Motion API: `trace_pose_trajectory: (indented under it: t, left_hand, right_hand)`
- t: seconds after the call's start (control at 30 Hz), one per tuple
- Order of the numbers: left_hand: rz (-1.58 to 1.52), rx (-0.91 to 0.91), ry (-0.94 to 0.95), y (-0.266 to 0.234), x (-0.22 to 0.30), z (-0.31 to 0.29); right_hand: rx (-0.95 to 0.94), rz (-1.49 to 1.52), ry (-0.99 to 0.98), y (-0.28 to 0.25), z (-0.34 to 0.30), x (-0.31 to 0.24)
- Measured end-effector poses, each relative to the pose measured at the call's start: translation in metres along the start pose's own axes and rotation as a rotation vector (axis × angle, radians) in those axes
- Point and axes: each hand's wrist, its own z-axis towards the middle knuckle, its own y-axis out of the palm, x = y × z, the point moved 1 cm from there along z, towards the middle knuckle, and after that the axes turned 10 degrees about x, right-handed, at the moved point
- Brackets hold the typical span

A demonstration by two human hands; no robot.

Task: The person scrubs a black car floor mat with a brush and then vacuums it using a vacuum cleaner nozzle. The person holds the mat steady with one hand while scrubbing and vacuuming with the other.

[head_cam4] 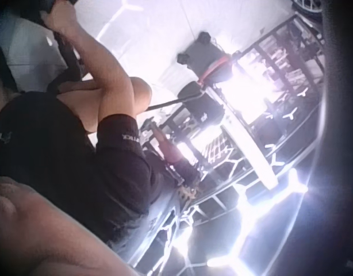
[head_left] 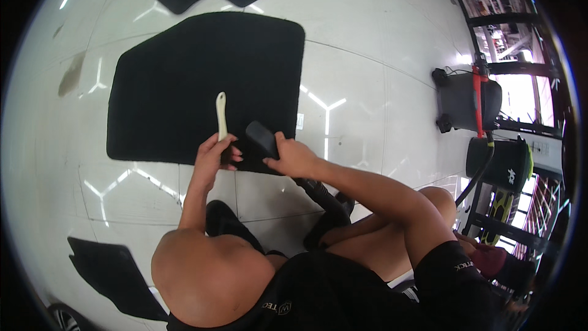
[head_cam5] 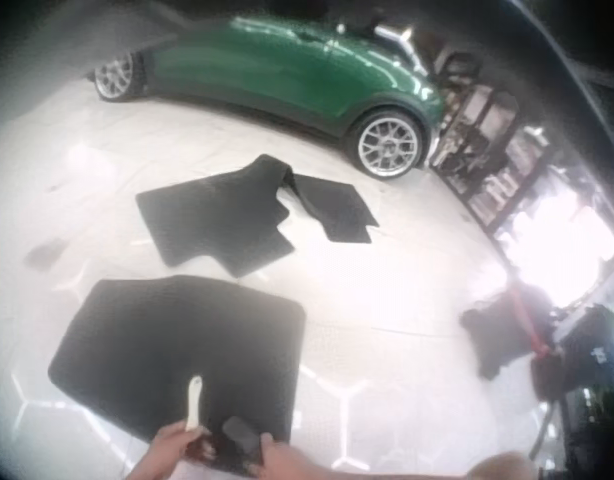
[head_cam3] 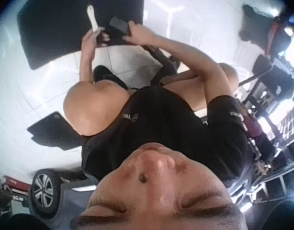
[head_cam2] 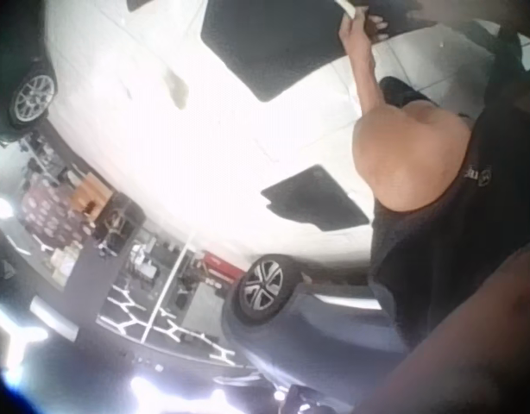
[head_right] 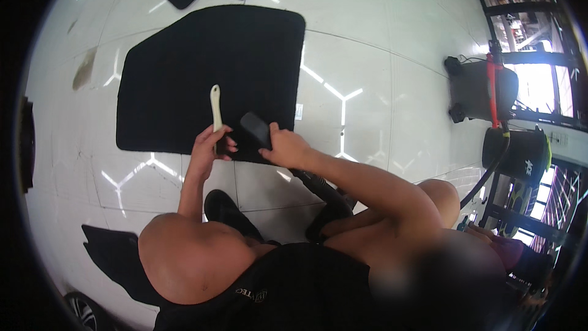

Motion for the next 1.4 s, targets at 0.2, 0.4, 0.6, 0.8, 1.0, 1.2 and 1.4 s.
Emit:
trace_pose_trajectory:
  t: [0.2,0.4,0.6,0.8,1.0,1.2,1.4]
  left_hand:
    - [0.076,0.055,0.116,-0.017,-0.011,0.016]
    - [0.048,0.011,0.076,-0.008,-0.023,0.013]
    - [0.060,0.075,0.095,-0.007,-0.014,0.010]
    - [0.123,0.105,0.165,-0.025,0.025,0.004]
    - [0.268,0.021,0.327,0.011,0.115,-0.004]
    - [0.498,-0.367,0.435,0.096,0.133,-0.026]
    - [0.976,-0.432,0.170,0.071,0.085,-0.009]
  right_hand:
    - [0.105,-0.021,0.159,-0.077,0.033,0.073]
    - [0.239,-0.323,-0.002,-0.124,0.065,0.064]
    - [0.325,-0.153,-0.047,-0.084,0.098,0.083]
    - [0.057,-0.309,-0.143,-0.059,0.074,0.084]
    - [0.103,-0.203,-0.222,-0.119,0.061,0.076]
    - [-0.119,0.864,-0.305,-0.151,0.042,-0.003]
    - [0.104,0.191,-0.218,-0.149,0.087,0.002]
